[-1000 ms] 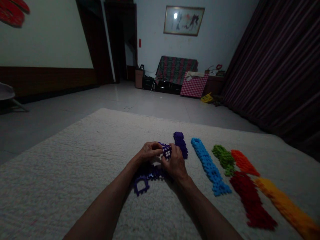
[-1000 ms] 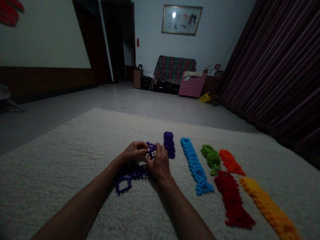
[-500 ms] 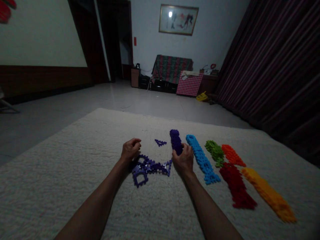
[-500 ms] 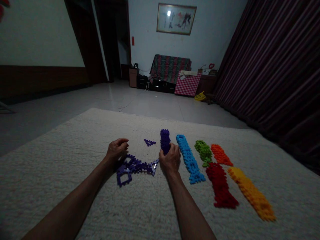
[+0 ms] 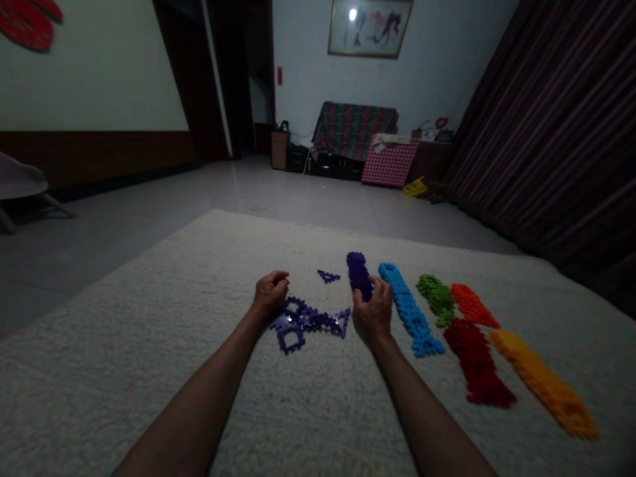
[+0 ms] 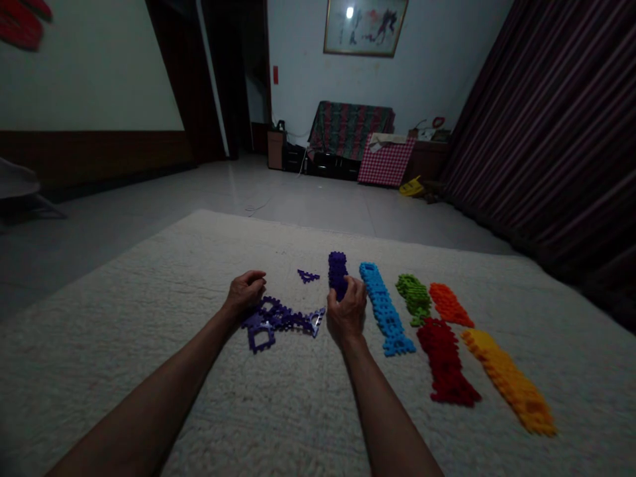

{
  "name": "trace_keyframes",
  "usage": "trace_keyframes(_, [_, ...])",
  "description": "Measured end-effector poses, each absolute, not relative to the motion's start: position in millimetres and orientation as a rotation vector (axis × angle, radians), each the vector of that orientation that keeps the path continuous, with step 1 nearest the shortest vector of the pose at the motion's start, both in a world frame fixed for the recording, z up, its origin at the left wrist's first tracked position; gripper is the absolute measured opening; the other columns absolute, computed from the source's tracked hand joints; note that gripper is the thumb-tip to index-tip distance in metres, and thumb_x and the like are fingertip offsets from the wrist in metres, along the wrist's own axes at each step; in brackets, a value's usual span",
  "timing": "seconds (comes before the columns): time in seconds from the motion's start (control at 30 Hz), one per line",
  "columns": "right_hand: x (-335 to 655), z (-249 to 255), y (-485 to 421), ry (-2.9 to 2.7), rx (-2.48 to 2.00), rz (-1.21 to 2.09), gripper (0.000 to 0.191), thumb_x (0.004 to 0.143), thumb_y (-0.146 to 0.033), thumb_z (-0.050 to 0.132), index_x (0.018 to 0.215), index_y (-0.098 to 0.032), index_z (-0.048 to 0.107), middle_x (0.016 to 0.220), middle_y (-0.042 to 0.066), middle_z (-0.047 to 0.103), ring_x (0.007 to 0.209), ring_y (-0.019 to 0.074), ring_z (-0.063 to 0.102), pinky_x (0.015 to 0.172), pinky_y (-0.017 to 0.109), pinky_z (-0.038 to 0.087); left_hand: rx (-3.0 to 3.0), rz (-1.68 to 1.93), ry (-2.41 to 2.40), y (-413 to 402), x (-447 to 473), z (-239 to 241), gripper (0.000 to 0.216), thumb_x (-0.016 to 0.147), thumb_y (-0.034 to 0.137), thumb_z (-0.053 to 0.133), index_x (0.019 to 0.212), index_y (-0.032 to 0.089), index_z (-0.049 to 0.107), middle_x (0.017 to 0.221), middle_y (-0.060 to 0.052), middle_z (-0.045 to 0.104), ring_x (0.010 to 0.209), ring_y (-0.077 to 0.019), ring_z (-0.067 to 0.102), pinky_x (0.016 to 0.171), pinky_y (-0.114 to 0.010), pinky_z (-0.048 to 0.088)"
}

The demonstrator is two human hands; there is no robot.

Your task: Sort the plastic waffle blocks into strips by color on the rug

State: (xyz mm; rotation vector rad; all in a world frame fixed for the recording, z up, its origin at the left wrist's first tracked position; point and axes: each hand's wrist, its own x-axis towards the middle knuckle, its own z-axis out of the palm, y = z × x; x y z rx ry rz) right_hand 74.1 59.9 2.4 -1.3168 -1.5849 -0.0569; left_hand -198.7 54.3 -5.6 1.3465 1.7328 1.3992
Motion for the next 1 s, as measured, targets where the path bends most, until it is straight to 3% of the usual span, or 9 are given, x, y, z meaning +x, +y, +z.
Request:
trace_keyframes(0.13, [68, 6, 34, -1.649, -1.213, 0.068, 0.028, 0.087, -0.025, 0.050, 0.113, -0.018, 0.058, 0.113, 0.012, 0.057, 0.111, 0.0259, 0.054, 0.100, 0.048, 0.046, 1.501, 1.339, 1.693, 31, -200, -1, 0.035, 0.071, 0.030, 0.061, 0.101, 0.017, 0.073, 0.104, -0.009, 0.075, 0.098, -0.0215, 0.070, 0.092, -0.034, 0.053])
trace_keyframes(0.27, [60, 1, 3, -1.773, -1.145, 0.211, 0.028, 0.087, -0.026, 0.052, 0.113, -0.018, 0.059, 0.116, 0.013, 0.060, 0.111, 0.0257, 0.056, 0.098, 0.047, 0.049, 1.610, 1.255, 1.665, -3, -197, 5, 0.044, 0.076, 0.036, 0.065, 0.116, 0.018, 0.068, 0.120, -0.011, 0.070, 0.110, -0.0246, 0.066, 0.100, -0.039, 0.051])
trace_keyframes(0.47, [47, -12, -23, -1.982, -1.230, 0.128, 0.042, 0.081, -0.030, 0.062, 0.121, -0.016, 0.059, 0.130, 0.017, 0.059, 0.123, 0.0305, 0.052, 0.104, 0.053, 0.042, 1.860, 1.021, 1.683, -38, -183, 5, 0.078, 0.062, 0.035, 0.081, 0.134, 0.021, 0.055, 0.152, -0.017, 0.044, 0.144, -0.0358, 0.036, 0.117, -0.052, 0.032])
trace_keyframes(0.57, [45, -11, -28, -2.055, -1.194, 0.106, 0.029, 0.082, -0.027, 0.061, 0.110, -0.018, 0.064, 0.121, 0.013, 0.063, 0.115, 0.0275, 0.056, 0.101, 0.049, 0.043, 2.003, 0.914, 1.694, -48, -174, 1, 0.084, 0.059, 0.032, 0.081, 0.137, 0.020, 0.054, 0.154, -0.017, 0.040, 0.145, -0.0371, 0.033, 0.120, -0.052, 0.028])
trace_keyframes(0.67, [46, -9, -29, -2.085, -1.128, 0.145, 0.019, 0.080, -0.018, 0.059, 0.098, -0.019, 0.066, 0.110, 0.010, 0.067, 0.108, 0.0237, 0.058, 0.099, 0.043, 0.044, 2.064, 0.959, 1.695, -51, -168, -4, 0.071, 0.068, 0.028, 0.073, 0.135, 0.019, 0.055, 0.151, -0.016, 0.044, 0.141, -0.0342, 0.040, 0.119, -0.050, 0.031])
trace_keyframes(0.77, [48, -9, -28, -2.079, -1.080, 0.170, 0.022, 0.080, -0.012, 0.054, 0.098, -0.018, 0.066, 0.109, 0.010, 0.067, 0.107, 0.0224, 0.058, 0.098, 0.041, 0.044, 2.091, 1.065, 1.677, -47, -165, -6, 0.061, 0.073, 0.022, 0.065, 0.134, 0.020, 0.057, 0.145, -0.013, 0.051, 0.136, -0.0299, 0.046, 0.117, -0.047, 0.036])
trace_keyframes(1.0, [48, -5, -25, -1.986, -1.146, 0.285, 0.019, 0.086, -0.018, 0.049, 0.094, -0.018, 0.066, 0.099, 0.008, 0.070, 0.097, 0.0216, 0.061, 0.092, 0.037, 0.046, 2.030, 1.157, 1.687, -22, -151, -2, 0.051, 0.072, 0.015, 0.064, 0.123, 0.019, 0.063, 0.132, -0.012, 0.060, 0.126, -0.0269, 0.055, 0.113, -0.042, 0.041])
